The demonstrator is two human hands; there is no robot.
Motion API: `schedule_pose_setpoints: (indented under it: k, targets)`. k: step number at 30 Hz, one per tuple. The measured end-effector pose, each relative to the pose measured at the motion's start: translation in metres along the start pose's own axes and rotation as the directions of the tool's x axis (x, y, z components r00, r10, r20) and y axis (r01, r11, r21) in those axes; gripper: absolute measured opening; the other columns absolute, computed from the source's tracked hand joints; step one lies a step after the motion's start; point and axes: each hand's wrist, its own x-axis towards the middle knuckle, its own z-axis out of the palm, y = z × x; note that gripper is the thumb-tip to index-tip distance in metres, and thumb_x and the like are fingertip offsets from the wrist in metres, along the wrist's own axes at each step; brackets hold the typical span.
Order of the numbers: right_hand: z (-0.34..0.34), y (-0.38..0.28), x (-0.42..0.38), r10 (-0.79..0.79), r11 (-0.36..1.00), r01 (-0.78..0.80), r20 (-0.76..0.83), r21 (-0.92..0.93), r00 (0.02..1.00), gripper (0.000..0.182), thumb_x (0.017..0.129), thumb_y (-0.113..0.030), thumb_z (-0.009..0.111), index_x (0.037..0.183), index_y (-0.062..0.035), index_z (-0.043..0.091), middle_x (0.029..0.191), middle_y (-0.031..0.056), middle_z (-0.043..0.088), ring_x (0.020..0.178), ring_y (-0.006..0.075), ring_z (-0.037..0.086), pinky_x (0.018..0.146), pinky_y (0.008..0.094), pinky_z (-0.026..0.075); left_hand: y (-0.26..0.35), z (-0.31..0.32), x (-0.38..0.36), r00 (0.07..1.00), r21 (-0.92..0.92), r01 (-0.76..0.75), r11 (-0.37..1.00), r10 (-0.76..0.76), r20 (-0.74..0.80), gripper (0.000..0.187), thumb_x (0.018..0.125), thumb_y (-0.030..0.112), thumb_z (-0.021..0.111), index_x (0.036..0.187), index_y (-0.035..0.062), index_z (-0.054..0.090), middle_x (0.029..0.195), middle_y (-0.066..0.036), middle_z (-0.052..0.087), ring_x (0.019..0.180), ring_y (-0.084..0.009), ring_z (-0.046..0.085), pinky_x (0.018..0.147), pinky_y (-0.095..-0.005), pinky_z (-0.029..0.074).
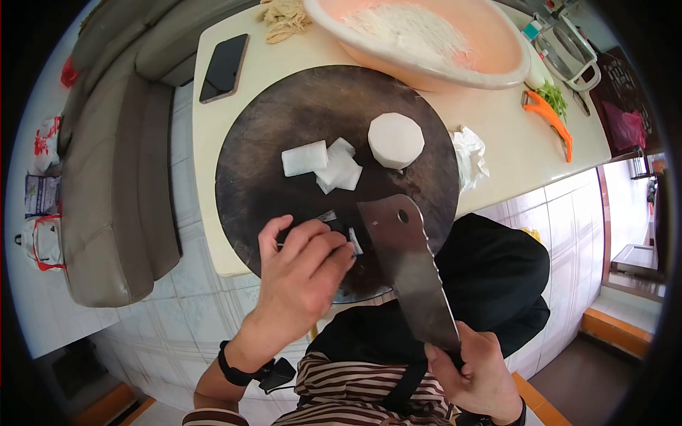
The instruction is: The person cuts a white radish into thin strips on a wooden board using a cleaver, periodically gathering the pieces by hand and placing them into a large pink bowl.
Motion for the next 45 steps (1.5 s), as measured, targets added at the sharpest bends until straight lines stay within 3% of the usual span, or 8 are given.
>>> schedule_pose_setpoints:
  k: [4, 7, 12, 16, 18, 25, 27, 45]
  targets:
    - [0.001, 0.011, -0.006, -0.059, 0.998, 0.059, 0.0, -0.007, 0.998, 0.01, 0.086, 0.003, 0.062, 0.095, 0.0072, 0.061, 0.068, 0.0129, 0.064, 0.052, 0.0176, 0.061, 0.047, 0.029, 0.043, 0.014, 0.014, -0.001, 0.998, -0.02, 0.013, 1.0, -0.014, -0.064, 0.018, 0.072, 0.007, 0.077, 0.088, 0.0049, 0.069, 0.095, -0.002, 0.063, 0.097, -0.0208, 0.06, 0.096, -0.0489, 0.037]
    - [0.004, 0.014, -0.009, -0.218, 0.975, 0.221, -0.138, 0.009, 0.966, 0.006, 0.093, 0.0, 0.056, 0.088, 0.003, 0.057, 0.057, 0.0144, 0.05, 0.045, 0.0228, 0.049, 0.047, 0.0326, 0.04, 0.02, 0.018, 0.003, 0.991, -0.047, 0.074, 0.996, -0.079, -0.106, 0.018, 0.071, 0.006, 0.078, 0.087, 0.0052, 0.069, 0.094, -0.002, 0.063, 0.095, -0.0201, 0.06, 0.096, -0.0477, 0.037]
    - [0.0, 0.033, -0.014, -0.382, 0.899, 0.328, -0.154, -0.289, 0.911, 0.025, 0.089, 0.003, 0.057, 0.114, 0.0038, 0.059, 0.075, 0.0203, 0.06, 0.058, 0.0396, 0.057, 0.052, 0.0408, 0.046, 0.022, 0.015, 0.004, 0.995, -0.05, 0.06, 0.997, -0.063, -0.076, 0.023, 0.069, 0.002, 0.08, 0.09, 0.0039, 0.07, 0.097, -0.005, 0.065, 0.095, -0.0245, 0.062, 0.099, -0.0468, 0.036]
    - [-0.012, 0.035, -0.017, -0.382, 0.867, 0.323, -0.091, -0.38, 0.919, 0.036, 0.087, 0.004, 0.057, 0.123, 0.0028, 0.057, 0.081, 0.0183, 0.06, 0.062, 0.0366, 0.061, 0.054, 0.0406, 0.048, 0.023, 0.011, 0.0, 0.998, -0.012, 0.019, 1.0, -0.02, -0.051, 0.024, 0.072, 0.006, 0.079, 0.094, 0.0038, 0.071, 0.101, -0.004, 0.065, 0.096, -0.0206, 0.061, 0.098, -0.0473, 0.036]
    - [-0.02, 0.023, -0.015, -0.313, 0.79, 0.231, -0.049, -0.568, 0.948, 0.024, 0.08, 0.006, 0.061, 0.104, 0.0082, 0.062, 0.072, 0.0149, 0.064, 0.051, 0.0239, 0.061, 0.049, 0.0323, 0.046, 0.026, 0.011, -0.003, 1.0, -0.012, 0.02, 1.0, -0.02, -0.017, 0.027, 0.072, 0.007, 0.078, 0.098, 0.0025, 0.071, 0.105, -0.005, 0.066, 0.099, -0.0214, 0.061, 0.099, -0.048, 0.035]
    - [-0.031, 0.018, -0.009, -0.362, 0.715, 0.3, 0.033, -0.631, 0.932, 0.038, 0.073, 0.009, 0.061, 0.112, 0.0074, 0.061, 0.076, 0.0167, 0.063, 0.056, 0.0291, 0.062, 0.053, 0.0345, 0.05, 0.023, 0.018, -0.014, 1.0, -0.026, 0.03, 0.999, -0.03, -0.003, 0.026, 0.069, 0.005, 0.078, 0.094, 0.0003, 0.07, 0.107, -0.012, 0.065, 0.106, -0.0264, 0.06, 0.101, -0.0503, 0.035]
    - [-0.033, 0.022, -0.009, -0.34, 0.706, 0.311, 0.082, -0.637, 0.937, 0.039, 0.085, 0.001, 0.058, 0.124, 0.0018, 0.057, 0.082, 0.0157, 0.058, 0.063, 0.0328, 0.061, 0.054, 0.0384, 0.05, 0.022, 0.02, -0.016, 1.0, -0.014, 0.001, 1.0, -0.001, -0.025, 0.023, 0.065, 0.004, 0.077, 0.086, -0.0002, 0.07, 0.106, -0.015, 0.065, 0.108, -0.029, 0.06, 0.101, -0.0521, 0.035]
    - [-0.025, 0.013, 0.022, -0.361, 0.605, 0.388, 0.195, -0.696, 0.912, 0.034, 0.082, 0.002, 0.055, 0.116, 0.0079, 0.054, 0.078, 0.014, 0.056, 0.061, 0.027, 0.062, 0.051, 0.0339, 0.048, 0.015, 0.027, -0.021, 0.997, -0.038, -0.028, 0.999, 0.025, -0.076, 0.021, 0.058, 0.005, 0.076, 0.076, -0.0002, 0.069, 0.094, -0.012, 0.065, 0.099, -0.0322, 0.063, 0.095, -0.059, 0.04]
